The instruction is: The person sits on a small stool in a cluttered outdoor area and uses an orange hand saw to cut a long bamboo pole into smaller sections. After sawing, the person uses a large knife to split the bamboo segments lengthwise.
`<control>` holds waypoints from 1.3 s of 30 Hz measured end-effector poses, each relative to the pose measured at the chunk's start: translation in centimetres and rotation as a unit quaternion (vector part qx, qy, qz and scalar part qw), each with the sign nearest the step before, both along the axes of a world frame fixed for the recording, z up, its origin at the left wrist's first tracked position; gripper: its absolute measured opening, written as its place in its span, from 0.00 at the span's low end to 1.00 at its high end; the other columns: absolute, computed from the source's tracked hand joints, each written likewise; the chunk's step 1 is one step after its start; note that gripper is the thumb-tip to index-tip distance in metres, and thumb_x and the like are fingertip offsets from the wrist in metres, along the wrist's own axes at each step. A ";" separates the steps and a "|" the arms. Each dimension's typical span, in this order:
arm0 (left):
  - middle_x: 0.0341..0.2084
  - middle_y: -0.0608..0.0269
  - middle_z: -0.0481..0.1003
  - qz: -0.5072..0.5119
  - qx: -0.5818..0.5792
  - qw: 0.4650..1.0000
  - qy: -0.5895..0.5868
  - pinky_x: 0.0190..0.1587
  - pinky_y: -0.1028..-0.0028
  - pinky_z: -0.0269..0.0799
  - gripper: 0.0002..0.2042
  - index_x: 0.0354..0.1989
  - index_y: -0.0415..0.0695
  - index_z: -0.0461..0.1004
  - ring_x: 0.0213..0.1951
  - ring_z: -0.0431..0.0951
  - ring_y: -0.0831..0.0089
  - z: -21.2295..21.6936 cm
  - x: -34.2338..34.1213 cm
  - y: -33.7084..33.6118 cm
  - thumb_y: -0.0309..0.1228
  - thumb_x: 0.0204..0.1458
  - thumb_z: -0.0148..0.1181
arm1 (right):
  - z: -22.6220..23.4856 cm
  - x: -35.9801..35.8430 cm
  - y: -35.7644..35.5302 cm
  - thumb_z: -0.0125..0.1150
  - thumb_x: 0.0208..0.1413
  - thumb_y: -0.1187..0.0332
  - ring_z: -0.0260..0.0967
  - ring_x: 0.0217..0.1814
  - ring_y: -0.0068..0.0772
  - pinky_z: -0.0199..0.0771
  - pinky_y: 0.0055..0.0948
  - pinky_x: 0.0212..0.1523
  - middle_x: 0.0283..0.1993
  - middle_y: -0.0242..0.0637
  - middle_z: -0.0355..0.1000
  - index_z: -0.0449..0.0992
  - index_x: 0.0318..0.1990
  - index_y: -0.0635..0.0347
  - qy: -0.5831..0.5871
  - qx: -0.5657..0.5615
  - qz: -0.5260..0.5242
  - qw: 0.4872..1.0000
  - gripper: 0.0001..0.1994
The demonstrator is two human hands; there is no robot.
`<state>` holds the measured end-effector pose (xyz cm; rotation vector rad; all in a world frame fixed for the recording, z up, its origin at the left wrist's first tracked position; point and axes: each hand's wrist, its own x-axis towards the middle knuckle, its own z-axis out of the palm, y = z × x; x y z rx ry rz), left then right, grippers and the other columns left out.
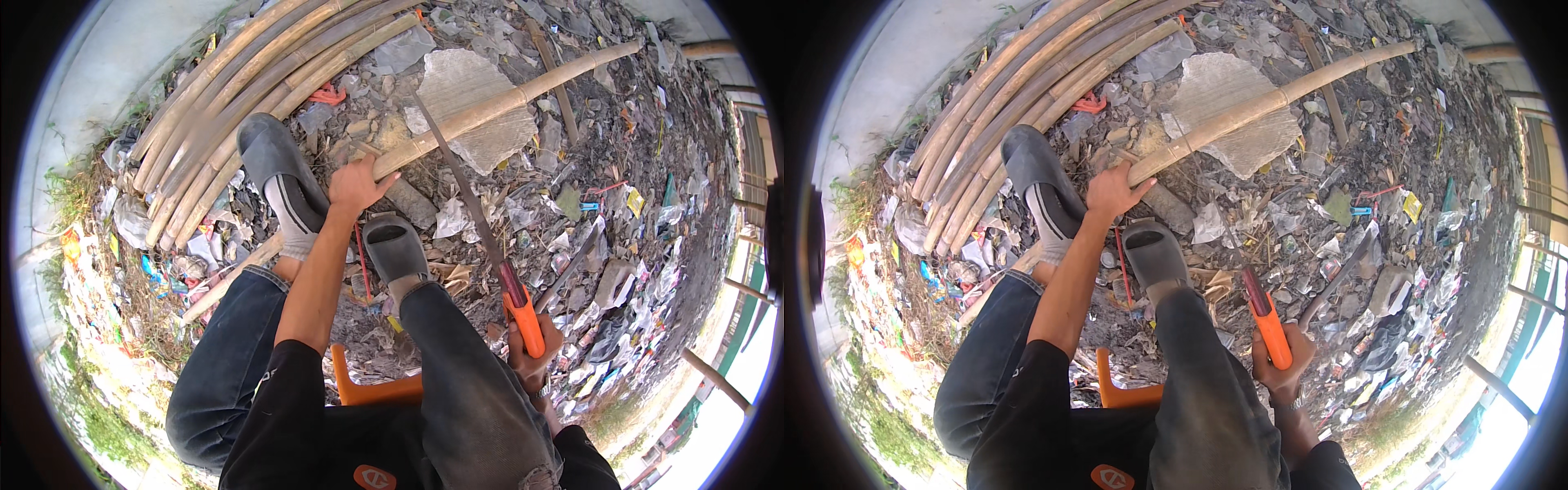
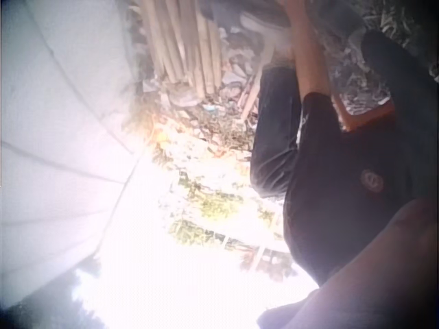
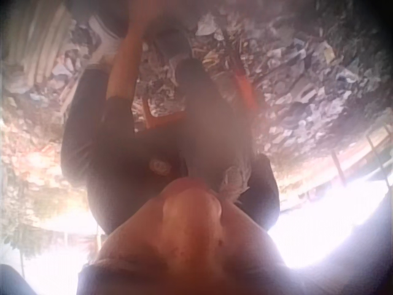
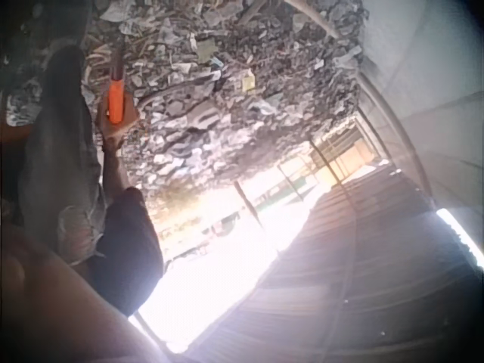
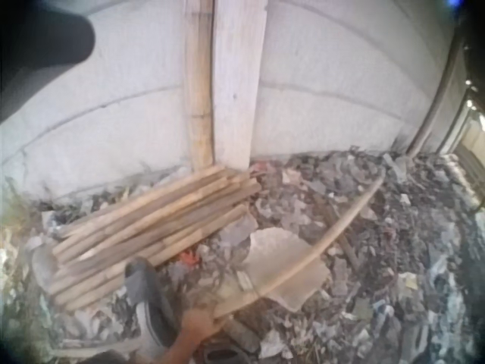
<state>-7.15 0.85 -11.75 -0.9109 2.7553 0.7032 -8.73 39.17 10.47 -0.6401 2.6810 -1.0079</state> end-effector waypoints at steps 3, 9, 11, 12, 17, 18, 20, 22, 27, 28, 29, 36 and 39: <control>0.36 0.42 0.83 -0.028 0.060 0.998 -0.018 0.47 0.51 0.80 0.32 0.54 0.42 0.80 0.42 0.85 0.46 -0.7 -0.6 -1.6 0.58 0.52 0.66 | -4.2 -1.0 -1.2 0.74 0.49 0.68 0.63 0.14 0.29 0.63 0.30 0.19 0.14 0.33 0.65 0.75 0.28 0.63 0.048 -0.040 0.028 0.998 0.11; 0.38 0.36 0.82 -0.093 0.148 0.983 0.052 0.50 0.57 0.76 0.28 0.49 0.34 0.80 0.45 0.82 0.43 -3.4 -0.3 -4.1 0.48 0.50 0.71 | -5.6 -2.4 -3.3 0.76 0.48 0.68 0.65 0.14 0.35 0.65 0.31 0.19 0.16 0.35 0.67 0.73 0.25 0.60 0.019 -0.052 0.044 0.997 0.13; 0.37 0.36 0.81 -0.091 0.185 0.977 0.049 0.49 0.57 0.76 0.27 0.48 0.34 0.80 0.44 0.82 0.43 -3.1 -0.2 -3.2 0.47 0.50 0.71 | -4.8 -2.5 -3.6 0.76 0.48 0.68 0.66 0.14 0.38 0.66 0.32 0.19 0.16 0.36 0.67 0.73 0.25 0.59 0.003 -0.047 0.055 0.997 0.14; 0.37 0.37 0.81 -0.089 0.204 0.974 0.047 0.49 0.57 0.76 0.27 0.48 0.34 0.80 0.44 0.82 0.43 -3.0 -0.2 -2.8 0.47 0.50 0.71 | -5.1 -2.6 -3.4 0.76 0.48 0.68 0.67 0.14 0.38 0.66 0.33 0.19 0.17 0.36 0.68 0.73 0.26 0.59 0.008 -0.038 0.053 0.998 0.14; 0.34 0.37 0.81 -0.075 0.208 0.974 0.055 0.46 0.59 0.76 0.25 0.45 0.33 0.81 0.41 0.83 0.44 -3.5 0.0 -2.9 0.44 0.48 0.72 | -6.4 -2.6 -2.6 0.77 0.48 0.68 0.68 0.15 0.38 0.65 0.33 0.18 0.17 0.36 0.67 0.72 0.26 0.58 0.022 -0.027 0.073 0.997 0.15; 0.33 0.37 0.81 -0.070 0.205 0.975 0.056 0.46 0.59 0.76 0.24 0.44 0.33 0.81 0.41 0.83 0.44 -3.6 0.1 -3.0 0.44 0.48 0.73 | -6.5 -2.5 -2.4 0.77 0.48 0.68 0.68 0.15 0.38 0.65 0.34 0.18 0.17 0.36 0.67 0.72 0.26 0.58 0.029 -0.031 0.082 0.996 0.15; 0.37 0.35 0.81 -0.064 0.211 0.975 0.028 0.50 0.56 0.76 0.26 0.46 0.34 0.81 0.45 0.82 0.42 -3.5 -0.1 -3.1 0.45 0.47 0.71 | -6.3 -2.2 -1.9 0.77 0.49 0.69 0.68 0.15 0.39 0.65 0.34 0.18 0.18 0.37 0.67 0.72 0.26 0.59 0.030 -0.027 0.089 0.995 0.14; 0.39 0.34 0.81 -0.064 0.204 0.977 0.016 0.52 0.55 0.77 0.26 0.47 0.35 0.81 0.47 0.82 0.41 -3.2 -0.2 -3.1 0.46 0.46 0.71 | -6.2 -1.7 -1.2 0.76 0.49 0.70 0.69 0.15 0.40 0.66 0.35 0.18 0.18 0.37 0.67 0.72 0.26 0.59 0.037 -0.004 0.104 0.994 0.14; 0.40 0.35 0.81 -0.069 0.188 0.979 -0.023 0.53 0.55 0.77 0.25 0.47 0.36 0.82 0.49 0.81 0.43 -2.3 -0.5 -3.0 0.43 0.45 0.70 | -4.2 0.7 2.1 0.74 0.53 0.68 0.68 0.15 0.35 0.64 0.33 0.19 0.16 0.37 0.67 0.72 0.27 0.61 -0.025 0.004 0.048 0.999 0.14; 0.41 0.35 0.81 -0.060 0.181 0.982 -0.015 0.54 0.55 0.77 0.25 0.47 0.36 0.82 0.49 0.81 0.44 -2.6 -0.3 -3.0 0.43 0.45 0.69 | -3.9 0.9 2.1 0.72 0.55 0.67 0.67 0.14 0.31 0.63 0.32 0.19 0.15 0.36 0.67 0.72 0.27 0.62 -0.023 0.009 0.048 0.999 0.14; 0.41 0.35 0.81 -0.050 0.173 0.984 -0.007 0.54 0.55 0.77 0.25 0.47 0.37 0.82 0.49 0.81 0.44 -2.9 0.0 -3.0 0.43 0.45 0.69 | -3.6 0.8 1.9 0.71 0.56 0.68 0.67 0.14 0.30 0.63 0.32 0.18 0.15 0.36 0.67 0.72 0.28 0.62 -0.025 0.008 0.063 0.998 0.13; 0.40 0.38 0.82 0.024 0.138 0.990 -0.020 0.53 0.54 0.78 0.23 0.46 0.38 0.83 0.47 0.83 0.44 0.2 -1.0 -1.3 0.41 0.45 0.67 | -5.5 -3.9 -3.0 0.73 0.56 0.68 0.66 0.17 0.25 0.64 0.30 0.21 0.18 0.35 0.68 0.74 0.27 0.63 0.031 -0.011 0.020 0.999 0.13; 0.39 0.40 0.83 0.024 0.117 0.993 -0.018 0.52 0.53 0.79 0.23 0.46 0.40 0.84 0.46 0.83 0.44 -1.8 -0.2 -1.6 0.42 0.45 0.67 | -4.4 -7.8 -2.7 0.74 0.55 0.68 0.65 0.16 0.30 0.64 0.31 0.20 0.18 0.37 0.68 0.74 0.27 0.63 -0.030 -0.006 -0.008 1.000 0.13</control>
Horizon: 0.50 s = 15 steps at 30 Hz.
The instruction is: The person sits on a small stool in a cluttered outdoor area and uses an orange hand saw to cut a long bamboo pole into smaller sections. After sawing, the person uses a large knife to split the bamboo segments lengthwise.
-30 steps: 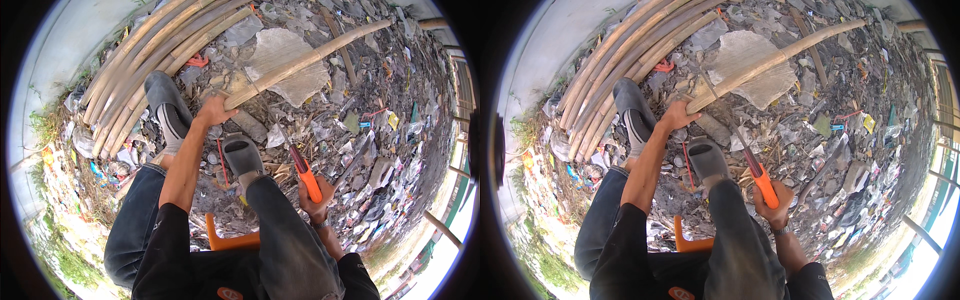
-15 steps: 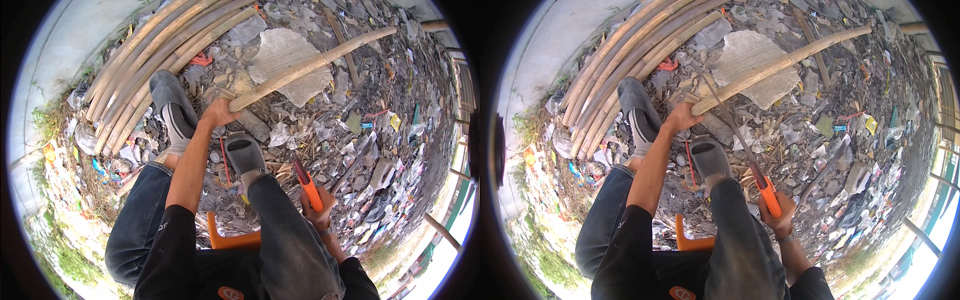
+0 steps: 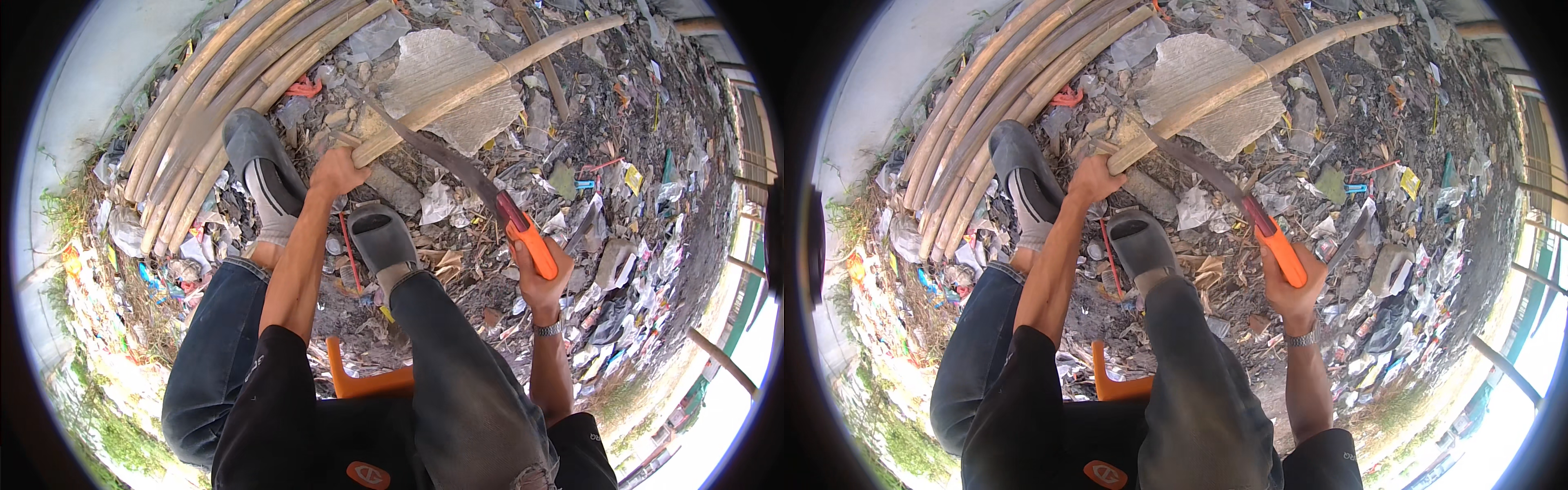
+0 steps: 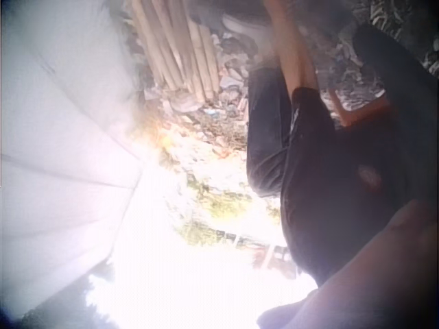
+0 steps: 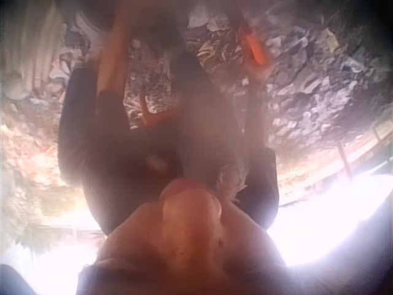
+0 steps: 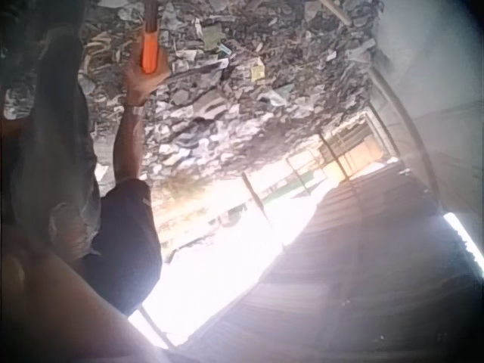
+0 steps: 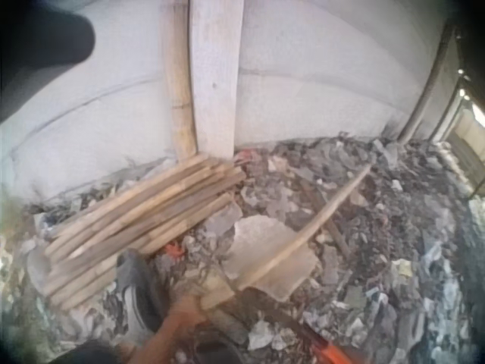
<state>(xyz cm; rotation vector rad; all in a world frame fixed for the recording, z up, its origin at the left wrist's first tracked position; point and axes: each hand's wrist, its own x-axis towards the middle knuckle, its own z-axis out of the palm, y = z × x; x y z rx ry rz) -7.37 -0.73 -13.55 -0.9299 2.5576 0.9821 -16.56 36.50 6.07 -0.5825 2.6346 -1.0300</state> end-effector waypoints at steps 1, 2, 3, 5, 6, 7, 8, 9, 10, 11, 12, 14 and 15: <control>0.39 0.40 0.83 0.000 -0.004 1.000 -0.008 0.52 0.53 0.79 0.23 0.46 0.40 0.84 0.46 0.84 0.44 -0.1 -1.0 0.0 0.42 0.45 0.67 | 1.3 -1.0 0.3 0.74 0.55 0.68 0.65 0.15 0.32 0.64 0.32 0.19 0.18 0.37 0.68 0.74 0.27 0.62 0.002 -0.001 0.050 0.999 0.13; 0.40 0.40 0.83 0.000 -0.008 1.000 -0.024 0.52 0.53 0.79 0.23 0.47 0.40 0.84 0.46 0.84 0.45 0.1 -0.8 0.4 0.43 0.45 0.67 | 2.5 -1.1 0.3 0.75 0.54 0.68 0.66 0.14 0.35 0.65 0.32 0.19 0.17 0.38 0.68 0.74 0.28 0.62 -0.004 -0.001 0.100 0.995 0.13; 0.40 0.40 0.83 0.001 -0.012 0.999 -0.039 0.52 0.53 0.79 0.23 0.47 0.40 0.84 0.46 0.84 0.45 0.2 -0.7 0.6 0.43 0.45 0.67 | 3.4 -0.7 0.1 0.75 0.55 0.68 0.66 0.15 0.34 0.65 0.32 0.19 0.18 0.38 0.69 0.75 0.29 0.62 -0.008 -0.003 0.122 0.993 0.12; 0.40 0.40 0.83 0.003 -0.028 0.999 -0.034 0.52 0.53 0.80 0.25 0.47 0.40 0.83 0.45 0.84 0.44 1.2 -1.2 1.5 0.45 0.45 0.68 | 5.6 0.2 -1.5 0.74 0.55 0.68 0.67 0.16 0.33 0.65 0.31 0.20 0.20 0.38 0.70 0.76 0.31 0.63 -0.012 -0.009 0.171 0.985 0.11; 0.40 0.40 0.83 0.008 -0.046 0.998 -0.035 0.51 0.53 0.80 0.25 0.47 0.40 0.82 0.45 0.84 0.44 2.0 -1.5 1.9 0.45 0.45 0.68 | 7.8 -0.5 -2.8 0.72 0.57 0.69 0.69 0.18 0.36 0.68 0.32 0.23 0.23 0.41 0.72 0.77 0.35 0.64 -0.054 -0.008 0.163 0.985 0.09; 0.40 0.41 0.83 0.015 -0.066 0.997 -0.046 0.51 0.53 0.80 0.25 0.47 0.40 0.82 0.45 0.84 0.43 2.7 -0.9 1.9 0.46 0.45 0.69 | 9.9 -1.3 -4.4 0.71 0.57 0.70 0.71 0.21 0.42 0.70 0.33 0.26 0.24 0.44 0.72 0.77 0.37 0.64 -0.100 -0.027 0.140 0.985 0.08; 0.40 0.43 0.84 0.016 -0.095 0.994 -0.059 0.50 0.53 0.81 0.26 0.48 0.42 0.81 0.44 0.84 0.44 2.3 0.4 1.3 0.48 0.46 0.69 | 11.5 -2.1 -6.2 0.70 0.57 0.71 0.74 0.24 0.49 0.71 0.35 0.28 0.25 0.46 0.72 0.77 0.38 0.65 -0.150 -0.047 0.120 0.980 0.08; 0.39 0.43 0.84 0.022 -0.105 0.993 -0.057 0.50 0.52 0.81 0.26 0.48 0.42 0.81 0.43 0.84 0.44 1.9 0.4 1.6 0.48 0.46 0.70 | 12.8 -2.8 -7.9 0.69 0.57 0.71 0.74 0.27 0.54 0.72 0.38 0.31 0.26 0.48 0.73 0.76 0.41 0.65 -0.107 -0.067 0.165 0.978 0.09; 0.38 0.43 0.84 0.018 -0.111 0.993 -0.048 0.49 0.52 0.81 0.26 0.49 0.42 0.81 0.43 0.85 0.44 1.7 -0.4 2.3 0.48 0.46 0.70 | 13.9 -3.5 -9.2 0.68 0.57 0.71 0.74 0.31 0.59 0.72 0.41 0.33 0.28 0.50 0.73 0.76 0.43 0.66 -0.057 -0.082 0.201 0.975 0.11; 0.37 0.43 0.84 0.020 -0.125 0.991 -0.043 0.49 0.52 0.81 0.26 0.49 0.42 0.81 0.43 0.85 0.44 1.7 -0.6 2.4 0.48 0.46 0.70 | 14.5 -4.0 -10.2 0.68 0.57 0.70 0.73 0.32 0.61 0.72 0.43 0.34 0.29 0.51 0.73 0.76 0.44 0.66 -0.039 -0.065 0.215 0.974 0.12; 0.37 0.43 0.84 0.019 -0.131 0.990 -0.045 0.48 0.51 0.82 0.26 0.49 0.42 0.80 0.42 0.85 0.44 1.7 -0.7 2.2 0.48 0.47 0.70 | 14.9 -4.4 -11.0 0.68 0.57 0.70 0.73 0.33 0.63 0.72 0.45 0.34 0.30 0.52 0.74 0.75 0.45 0.66 -0.021 -0.048 0.228 0.972 0.13; 0.36 0.43 0.84 0.019 -0.137 0.989 -0.051 0.47 0.51 0.82 0.27 0.50 0.42 0.80 0.41 0.85 0.44 1.5 -0.8 2.0 0.49 0.47 0.70 | 15.5 -5.6 -12.0 0.68 0.57 0.67 0.72 0.35 0.65 0.70 0.51 0.36 0.31 0.54 0.74 0.74 0.48 0.66 -0.020 -0.016 0.255 0.967 0.16; 0.36 0.43 0.84 0.017 -0.145 0.988 -0.044 0.46 0.51 0.82 0.27 0.50 0.42 0.79 0.40 0.85 0.44 1.4 -0.9 2.1 0.49 0.47 0.70 | 15.6 -5.6 -12.0 0.68 0.57 0.67 0.72 0.35 0.65 0.70 0.50 0.36 0.31 0.54 0.74 0.74 0.48 0.66 -0.019 -0.028 0.247 0.968 0.15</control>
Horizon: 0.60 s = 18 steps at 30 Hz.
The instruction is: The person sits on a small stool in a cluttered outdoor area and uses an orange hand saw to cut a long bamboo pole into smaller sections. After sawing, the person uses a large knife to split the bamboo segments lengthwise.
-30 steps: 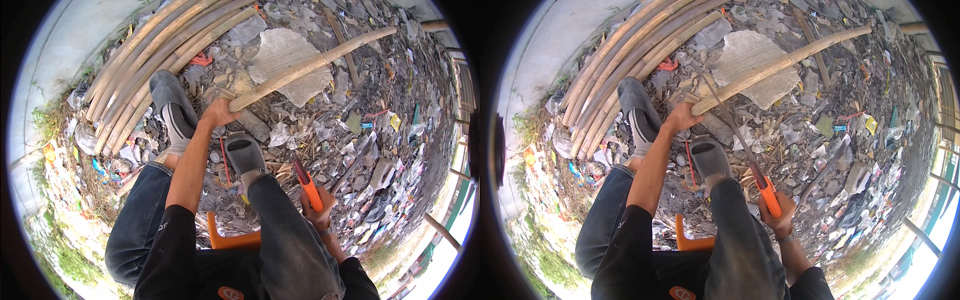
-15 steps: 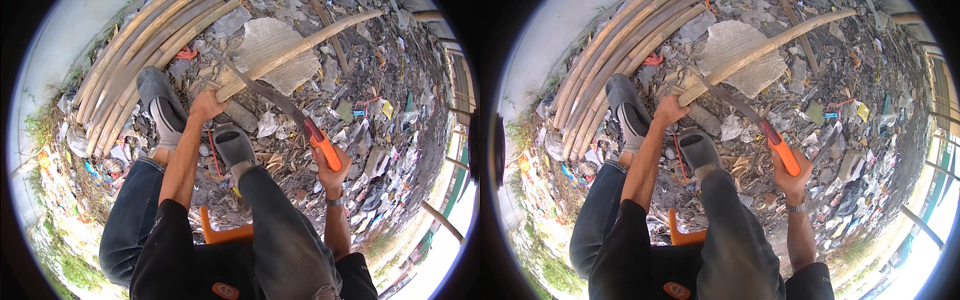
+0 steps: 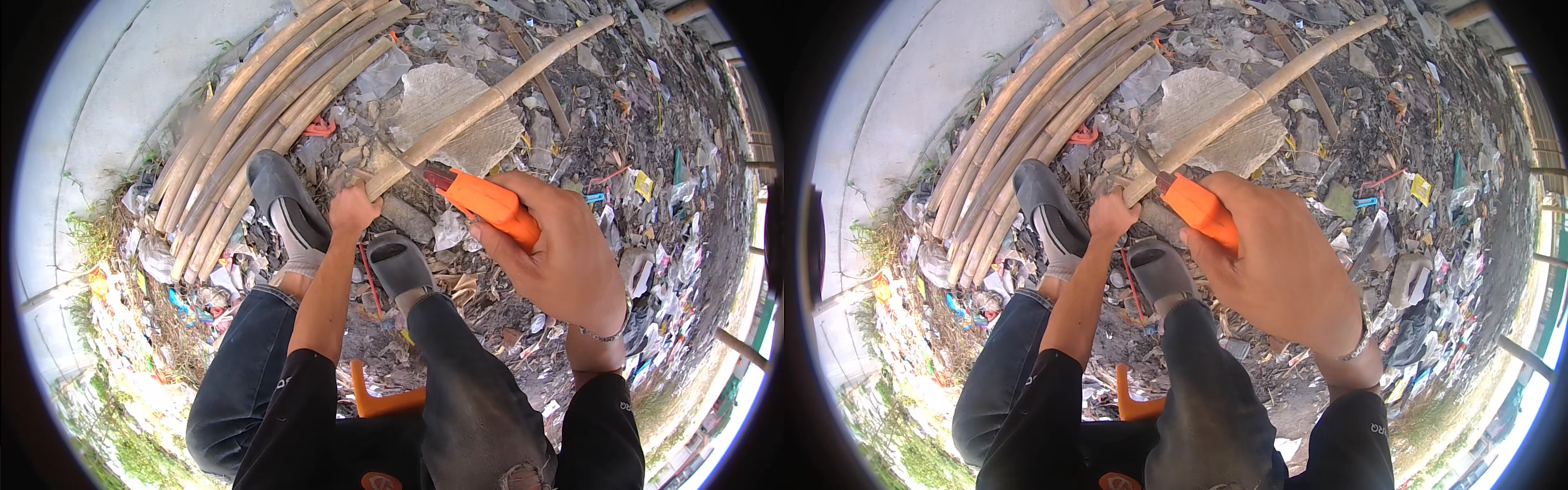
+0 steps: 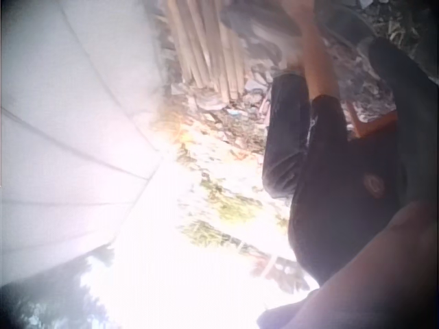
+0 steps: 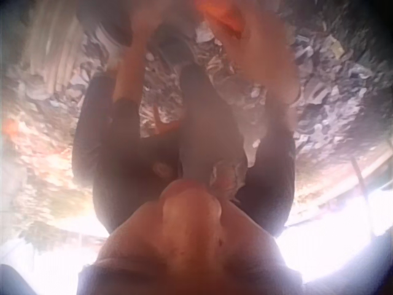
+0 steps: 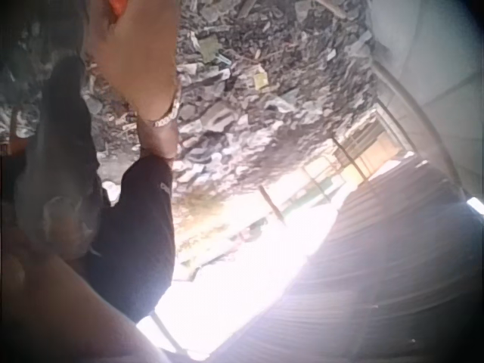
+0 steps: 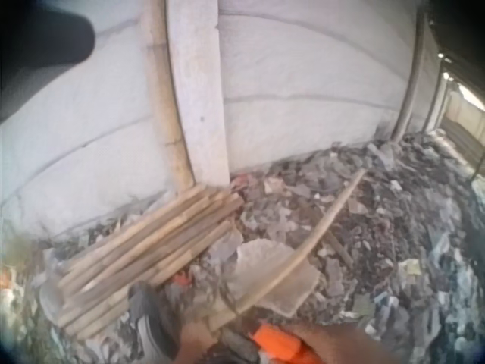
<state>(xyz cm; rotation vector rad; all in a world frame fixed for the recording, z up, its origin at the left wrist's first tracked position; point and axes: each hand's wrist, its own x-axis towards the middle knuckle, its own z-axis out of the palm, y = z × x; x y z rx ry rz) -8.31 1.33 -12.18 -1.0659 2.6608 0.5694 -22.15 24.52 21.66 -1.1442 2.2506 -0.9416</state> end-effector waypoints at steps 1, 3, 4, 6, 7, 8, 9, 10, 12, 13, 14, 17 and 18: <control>0.35 0.43 0.84 0.001 -0.006 1.000 0.002 0.46 0.51 0.82 0.27 0.49 0.42 0.79 0.40 0.85 0.44 -0.2 0.2 0.4 0.49 0.47 0.70 | -0.2 0.1 0.3 0.68 0.57 0.68 0.72 0.35 0.65 0.71 0.48 0.36 0.31 0.54 0.74 0.74 0.47 0.66 -0.007 -0.011 -0.004 1.000 0.15; 0.34 0.44 0.84 0.000 -0.017 1.000 0.009 0.45 0.51 0.82 0.27 0.49 0.41 0.79 0.39 0.85 0.44 -0.7 0.1 0.8 0.49 0.47 0.70 | -0.4 0.4 0.8 0.68 0.57 0.69 0.74 0.34 0.62 0.72 0.45 0.35 0.30 0.52 0.75 0.74 0.46 0.66 -0.017 -0.023 -0.026 0.999 0.14; 0.34 0.44 0.84 0.000 -0.023 1.000 0.008 0.45 0.51 0.82 0.26 0.49 0.42 0.79 0.39 0.85 0.44 -0.7 0.3 0.8 0.48 0.47 0.70 | -0.6 0.9 1.1 0.69 0.57 0.69 0.75 0.32 0.60 0.73 0.43 0.34 0.30 0.51 0.75 0.74 0.46 0.66 -0.025 -0.026 -0.042 0.998 0.14; 0.33 0.44 0.84 0.002 -0.019 1.000 -0.002 0.45 0.51 0.82 0.26 0.49 0.41 0.79 0.39 0.85 0.44 -0.7 0.9 1.0 0.48 0.48 0.70 | -1.2 2.3 2.3 0.70 0.56 0.70 0.78 0.30 0.54 0.74 0.39 0.32 0.29 0.49 0.76 0.74 0.44 0.65 -0.061 -0.012 -0.082 0.995 0.13; 0.33 0.44 0.84 0.006 -0.015 1.000 -0.012 0.45 0.51 0.82 0.25 0.49 0.41 0.79 0.39 0.85 0.44 -0.4 1.3 0.9 0.47 0.48 0.70 | -2.1 3.6 3.4 0.70 0.56 0.70 0.79 0.29 0.50 0.74 0.37 0.31 0.28 0.47 0.77 0.74 0.43 0.64 -0.089 0.001 -0.103 0.991 0.13; 0.33 0.45 0.84 0.015 -0.016 1.000 -0.022 0.45 0.51 0.82 0.25 0.48 0.41 0.79 0.39 0.85 0.44 0.2 1.9 0.2 0.47 0.48 0.69 | -3.4 4.9 4.6 0.71 0.56 0.70 0.80 0.28 0.47 0.75 0.35 0.30 0.28 0.46 0.77 0.74 0.42 0.64 -0.117 0.009 -0.118 0.986 0.12; 0.33 0.44 0.84 0.016 -0.006 1.000 -0.014 0.46 0.51 0.82 0.25 0.48 0.41 0.79 0.40 0.85 0.44 0.6 1.7 0.0 0.47 0.48 0.69 | -4.8 6.1 6.4 0.71 0.56 0.70 0.74 0.25 0.36 0.71 0.31 0.28 0.26 0.41 0.75 0.73 0.39 0.64 -0.119 0.030 -0.148 0.981 0.11; 0.34 0.44 0.84 0.013 0.007 1.000 -0.005 0.47 0.51 0.82 0.24 0.48 0.41 0.80 0.40 0.85 0.44 0.7 1.3 0.0 0.46 0.48 0.69 | -6.9 7.6 8.7 0.70 0.56 0.71 0.68 0.22 0.25 0.67 0.28 0.26 0.23 0.36 0.73 0.73 0.35 0.63 -0.119 0.053 -0.181 0.975 0.10; 0.36 0.42 0.84 0.010 0.038 0.999 0.002 0.48 0.51 0.81 0.24 0.47 0.41 0.80 0.42 0.85 0.44 1.0 0.5 0.2 0.46 0.48 0.69 | -13.0 10.6 14.0 0.71 0.56 0.70 0.67 0.22 0.25 0.67 0.29 0.26 0.23 0.35 0.72 0.74 0.35 0.63 -0.129 0.085 -0.193 0.969 0.10; 0.37 0.41 0.84 0.011 0.055 0.998 -0.002 0.49 0.51 0.81 0.24 0.47 0.41 0.81 0.43 0.85 0.43 1.2 0.0 0.3 0.46 0.47 0.70 | -18.6 12.6 18.5 0.72 0.56 0.69 0.67 0.22 0.26 0.67 0.29 0.26 0.23 0.35 0.72 0.75 0.34 0.62 -0.092 0.070 -0.194 0.974 0.10; 0.39 0.40 0.83 0.011 0.067 0.998 -0.005 0.50 0.52 0.81 0.23 0.46 0.41 0.81 0.44 0.84 0.43 1.4 -0.3 0.2 0.46 0.47 0.70 | -23.9 15.0 22.5 0.72 0.55 0.68 0.67 0.22 0.26 0.67 0.29 0.26 0.23 0.35 0.72 0.76 0.34 0.62 -0.056 0.050 -0.192 0.979 0.10; 0.42 0.39 0.83 0.015 0.066 0.997 -0.022 0.52 0.52 0.80 0.24 0.48 0.42 0.82 0.47 0.84 0.44 1.4 0.5 -0.5 0.46 0.46 0.70 | -28.7 19.9 27.3 0.72 0.51 0.70 0.77 0.26 0.44 0.74 0.36 0.29 0.29 0.44 0.77 0.80 0.37 0.62 -0.048 0.055 -0.268 0.961 0.09; 0.42 0.40 0.83 0.016 0.074 0.997 -0.018 0.53 0.53 0.80 0.24 0.48 0.42 0.82 0.47 0.84 0.45 1.5 -0.2 -0.7 0.46 0.46 0.70 | -28.0 20.2 27.8 0.72 0.49 0.70 0.76 0.25 0.43 0.73 0.35 0.29 0.28 0.43 0.76 0.81 0.39 0.63 -0.026 0.045 -0.285 0.957 0.11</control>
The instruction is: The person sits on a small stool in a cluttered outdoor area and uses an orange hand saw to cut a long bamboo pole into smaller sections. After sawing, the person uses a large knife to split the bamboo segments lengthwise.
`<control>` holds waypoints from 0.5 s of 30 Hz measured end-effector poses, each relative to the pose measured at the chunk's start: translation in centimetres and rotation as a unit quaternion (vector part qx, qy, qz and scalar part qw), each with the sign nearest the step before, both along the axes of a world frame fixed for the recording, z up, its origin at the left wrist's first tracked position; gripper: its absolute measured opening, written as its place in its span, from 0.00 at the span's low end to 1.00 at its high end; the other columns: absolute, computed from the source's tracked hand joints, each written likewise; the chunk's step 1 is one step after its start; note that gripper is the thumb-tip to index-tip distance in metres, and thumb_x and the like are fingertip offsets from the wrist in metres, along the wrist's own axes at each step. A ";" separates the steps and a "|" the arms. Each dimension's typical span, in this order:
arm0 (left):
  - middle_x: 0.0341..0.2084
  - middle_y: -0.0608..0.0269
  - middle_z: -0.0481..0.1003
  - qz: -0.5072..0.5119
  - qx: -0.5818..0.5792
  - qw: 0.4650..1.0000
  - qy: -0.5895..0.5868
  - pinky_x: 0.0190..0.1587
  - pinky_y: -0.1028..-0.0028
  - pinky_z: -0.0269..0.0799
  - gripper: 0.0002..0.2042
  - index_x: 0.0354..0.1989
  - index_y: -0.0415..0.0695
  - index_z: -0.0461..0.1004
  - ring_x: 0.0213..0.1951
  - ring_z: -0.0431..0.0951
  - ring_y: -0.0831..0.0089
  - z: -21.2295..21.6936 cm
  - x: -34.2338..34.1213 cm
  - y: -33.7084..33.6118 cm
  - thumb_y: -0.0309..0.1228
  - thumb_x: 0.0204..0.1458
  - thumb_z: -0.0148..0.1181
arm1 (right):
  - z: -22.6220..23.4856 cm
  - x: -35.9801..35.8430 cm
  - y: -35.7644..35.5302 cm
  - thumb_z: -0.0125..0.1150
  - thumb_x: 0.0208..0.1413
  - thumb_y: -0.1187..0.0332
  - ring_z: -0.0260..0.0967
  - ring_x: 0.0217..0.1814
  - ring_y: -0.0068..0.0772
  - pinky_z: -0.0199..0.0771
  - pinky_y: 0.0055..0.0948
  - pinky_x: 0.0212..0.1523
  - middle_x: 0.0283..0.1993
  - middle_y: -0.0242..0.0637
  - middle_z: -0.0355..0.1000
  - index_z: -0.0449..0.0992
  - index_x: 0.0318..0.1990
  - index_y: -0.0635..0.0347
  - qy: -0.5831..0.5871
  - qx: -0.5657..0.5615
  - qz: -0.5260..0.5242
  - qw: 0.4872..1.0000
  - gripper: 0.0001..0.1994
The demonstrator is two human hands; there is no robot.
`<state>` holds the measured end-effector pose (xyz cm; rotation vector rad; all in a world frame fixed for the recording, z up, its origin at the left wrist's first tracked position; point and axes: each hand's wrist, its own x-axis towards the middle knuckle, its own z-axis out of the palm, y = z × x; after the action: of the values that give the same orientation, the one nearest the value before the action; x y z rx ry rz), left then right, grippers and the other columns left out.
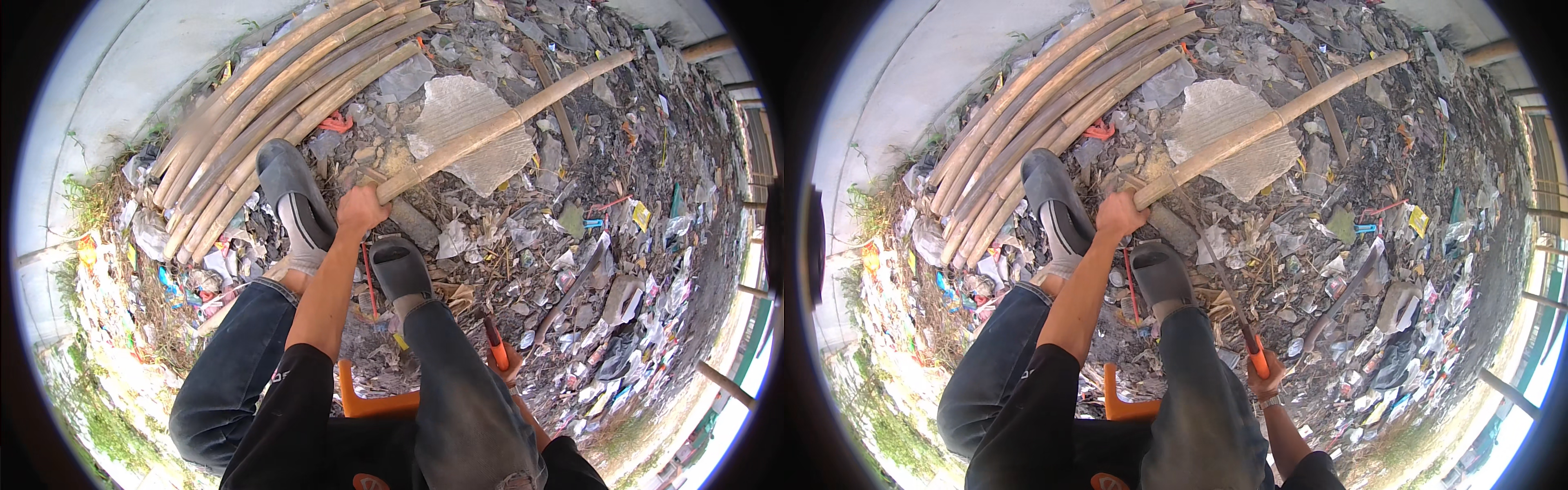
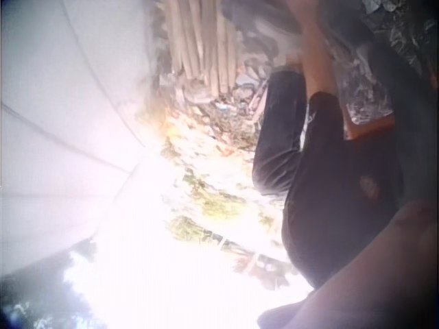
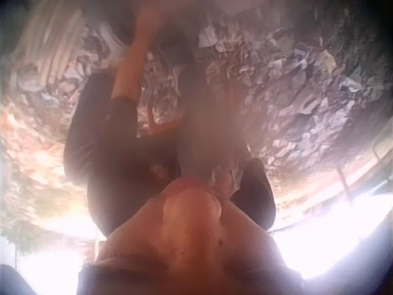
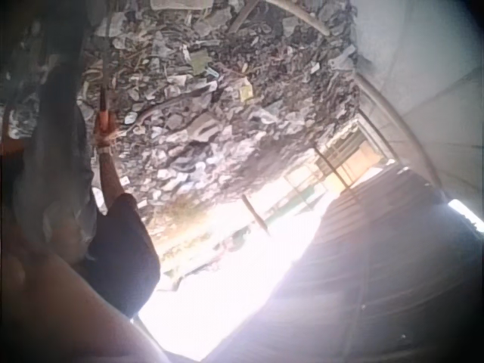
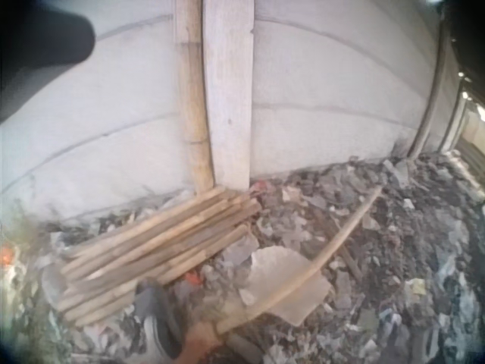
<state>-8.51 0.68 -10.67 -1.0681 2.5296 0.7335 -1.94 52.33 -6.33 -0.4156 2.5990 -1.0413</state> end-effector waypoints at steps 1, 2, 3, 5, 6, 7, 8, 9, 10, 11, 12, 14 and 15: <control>0.43 0.41 0.83 0.005 0.004 1.000 -0.007 0.54 0.54 0.80 0.23 0.48 0.42 0.83 0.48 0.83 0.45 0.6 -0.1 -0.2 0.45 0.46 0.70 | 1.7 -0.6 -1.0 0.72 0.49 0.69 0.75 0.24 0.43 0.73 0.35 0.28 0.26 0.43 0.76 0.81 0.39 0.63 -0.009 -0.011 0.008 1.000 0.11; 0.43 0.42 0.83 0.008 0.017 1.000 -0.020 0.55 0.55 0.79 0.23 0.47 0.42 0.83 0.49 0.83 0.46 1.0 0.2 0.1 0.45 0.46 0.69 | 5.2 -1.1 -2.1 0.72 0.48 0.69 0.75 0.23 0.42 0.72 0.35 0.28 0.25 0.43 0.75 0.81 0.38 0.64 -0.022 -0.013 0.014 1.000 0.12; 0.45 0.42 0.83 0.025 0.047 0.998 -0.031 0.55 0.55 0.79 0.23 0.47 0.43 0.84 0.49 0.83 0.46 1.2 0.1 0.0 0.44 0.46 0.69 | 8.2 -1.4 -2.5 0.73 0.47 0.68 0.75 0.22 0.42 0.72 0.35 0.27 0.24 0.42 0.74 0.81 0.38 0.64 -0.034 -0.012 0.016 0.999 0.12; 0.45 0.42 0.83 0.017 0.045 0.999 -0.019 0.56 0.55 0.79 0.23 0.48 0.43 0.84 0.50 0.83 0.47 0.7 0.5 -0.7 0.44 0.46 0.68 | 10.7 -2.7 -2.7 0.73 0.47 0.67 0.73 0.20 0.42 0.70 0.35 0.26 0.22 0.41 0.73 0.81 0.37 0.64 -0.073 -0.005 0.016 0.997 0.12; 0.45 0.43 0.83 0.014 0.043 0.999 -0.014 0.56 0.55 0.78 0.24 0.49 0.44 0.84 0.50 0.83 0.47 0.3 1.1 -1.1 0.44 0.45 0.68 | 11.6 -3.2 -2.8 0.73 0.47 0.67 0.72 0.20 0.42 0.70 0.35 0.25 0.21 0.41 0.72 0.81 0.36 0.64 -0.094 -0.003 0.017 0.995 0.12; 0.46 0.43 0.83 0.016 0.048 0.998 -0.025 0.56 0.55 0.78 0.24 0.51 0.45 0.84 0.51 0.83 0.47 -0.5 0.9 -1.2 0.43 0.45 0.68 | 12.4 -4.4 -3.8 0.72 0.48 0.68 0.71 0.19 0.44 0.68 0.36 0.24 0.20 0.41 0.71 0.80 0.33 0.64 -0.075 -0.005 0.049 0.996 0.10; 0.46 0.43 0.83 0.012 0.061 0.998 -0.027 0.56 0.56 0.78 0.24 0.51 0.45 0.84 0.51 0.83 0.47 -0.9 0.5 -1.2 0.43 0.44 0.68 | 12.6 -5.4 -5.0 0.72 0.49 0.68 0.71 0.19 0.44 0.68 0.37 0.23 0.20 0.41 0.70 0.79 0.32 0.64 -0.053 0.005 0.061 0.997 0.09; 0.46 0.43 0.83 0.009 0.074 0.997 -0.030 0.56 0.56 0.78 0.24 0.50 0.45 0.85 0.51 0.83 0.47 -1.1 0.3 -1.3 0.43 0.44 0.68 | 12.5 -6.3 -6.5 0.72 0.50 0.68 0.71 0.18 0.45 0.67 0.38 0.23 0.19 0.41 0.70 0.78 0.31 0.63 -0.032 0.013 0.075 0.997 0.09; 0.46 0.42 0.83 0.007 0.084 0.996 -0.035 0.57 0.56 0.78 0.24 0.50 0.45 0.85 0.51 0.83 0.47 -1.3 0.3 -1.5 0.43 0.44 0.68 | 12.2 -7.1 -8.0 0.71 0.50 0.68 0.70 0.18 0.45 0.67 0.38 0.22 0.19 0.42 0.70 0.78 0.30 0.63 -0.013 0.018 0.090 0.996 0.09; 0.43 0.41 0.83 -0.002 0.093 0.996 -0.013 0.55 0.56 0.78 0.24 0.48 0.43 0.85 0.49 0.83 0.46 -1.6 0.3 -1.9 0.43 0.44 0.68 | 11.7 -7.9 -9.8 0.71 0.51 0.68 0.70 0.18 0.45 0.67 0.38 0.22 0.18 0.42 0.70 0.77 0.28 0.62 -0.005 0.007 0.094 0.996 0.09; 0.40 0.39 0.83 -0.010 0.102 0.995 0.008 0.54 0.56 0.79 0.23 0.47 0.40 0.85 0.47 0.84 0.46 -1.9 0.3 -2.2 0.42 0.43 0.68 | 11.1 -8.5 -11.5 0.71 0.51 0.68 0.70 0.17 0.46 0.67 0.38 0.22 0.18 0.42 0.70 0.76 0.27 0.62 0.003 -0.003 0.099 0.995 0.09; 0.37 0.37 0.83 -0.015 0.110 0.993 0.030 0.52 0.57 0.79 0.23 0.45 0.38 0.85 0.45 0.84 0.45 -1.8 0.5 -2.4 0.41 0.42 0.68 | 9.9 -9.7 -13.8 0.71 0.52 0.69 0.70 0.17 0.46 0.68 0.38 0.22 0.17 0.42 0.69 0.74 0.26 0.61 0.016 -0.018 0.112 0.993 0.10; 0.37 0.36 0.82 -0.017 0.112 0.993 0.033 0.52 0.57 0.79 0.23 0.45 0.38 0.84 0.45 0.84 0.45 -1.6 0.1 -2.2 0.41 0.42 0.68 | 9.1 -10.1 -14.4 0.71 0.52 0.69 0.70 0.17 0.46 0.68 0.38 0.22 0.17 0.42 0.69 0.73 0.25 0.61 0.024 -0.020 0.117 0.993 0.11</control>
<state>-8.37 -1.49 -12.30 -0.9379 2.4399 1.0321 -12.01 37.91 2.72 -0.7439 2.4968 -1.0138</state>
